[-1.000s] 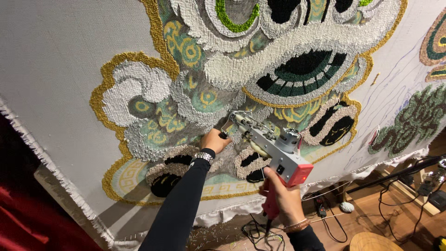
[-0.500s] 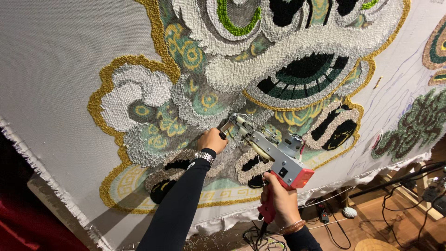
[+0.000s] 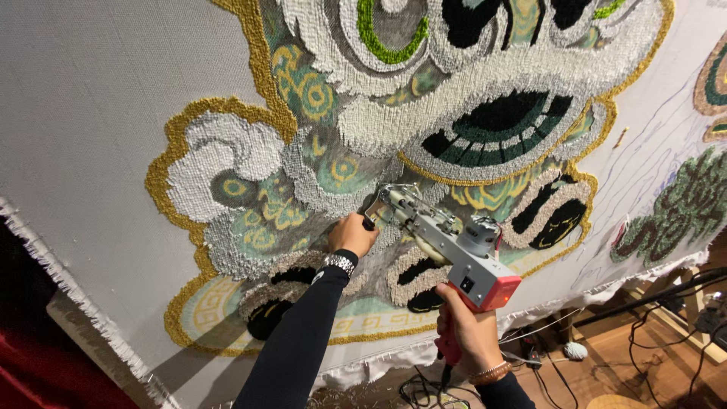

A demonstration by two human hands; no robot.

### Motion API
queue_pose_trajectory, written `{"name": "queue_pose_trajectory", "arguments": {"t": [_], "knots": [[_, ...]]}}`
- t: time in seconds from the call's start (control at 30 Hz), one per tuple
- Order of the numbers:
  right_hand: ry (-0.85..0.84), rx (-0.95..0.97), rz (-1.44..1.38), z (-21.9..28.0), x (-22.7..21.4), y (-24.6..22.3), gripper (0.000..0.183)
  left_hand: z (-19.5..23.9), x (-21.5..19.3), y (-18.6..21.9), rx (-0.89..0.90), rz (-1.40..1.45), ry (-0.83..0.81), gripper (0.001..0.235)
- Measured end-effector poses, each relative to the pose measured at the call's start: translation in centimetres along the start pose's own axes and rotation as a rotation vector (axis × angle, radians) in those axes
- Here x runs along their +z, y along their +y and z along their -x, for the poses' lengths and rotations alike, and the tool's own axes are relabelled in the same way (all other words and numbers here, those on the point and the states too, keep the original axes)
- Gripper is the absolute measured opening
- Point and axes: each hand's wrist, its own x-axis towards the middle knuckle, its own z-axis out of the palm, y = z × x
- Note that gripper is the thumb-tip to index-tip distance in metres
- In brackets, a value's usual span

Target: The person uses a handheld tufting gun to apply yarn to a stretched canvas, following a pre-drawn design of a stylized face. The operator guides the tool along the contours of the pattern, filling in sections with white and green yarn while maintaining a consistent distance from the surface.

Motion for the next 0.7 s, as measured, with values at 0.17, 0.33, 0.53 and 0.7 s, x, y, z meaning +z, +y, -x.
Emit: {"name": "queue_pose_trajectory", "arguments": {"t": [0.17,0.33,0.53,0.7], "knots": [[0.008,-0.120,0.423,-1.5,-2.0,2.3,0.028,-0.6,1.3,-0.8,-0.032,0.060,-0.029,0.027],[-0.005,-0.208,0.724,-3.4,-3.4,3.3,0.034,-1.2,2.4,-1.3,-0.011,0.124,-0.008,0.026],[0.015,-0.122,0.431,-1.2,-1.5,1.1,0.028,-0.7,1.0,-0.3,-0.045,0.097,-0.025,0.030],[0.015,-0.066,0.389,-0.6,-0.9,-0.7,0.026,-1.0,1.6,-0.5,0.035,0.095,0.066,0.032]]}}
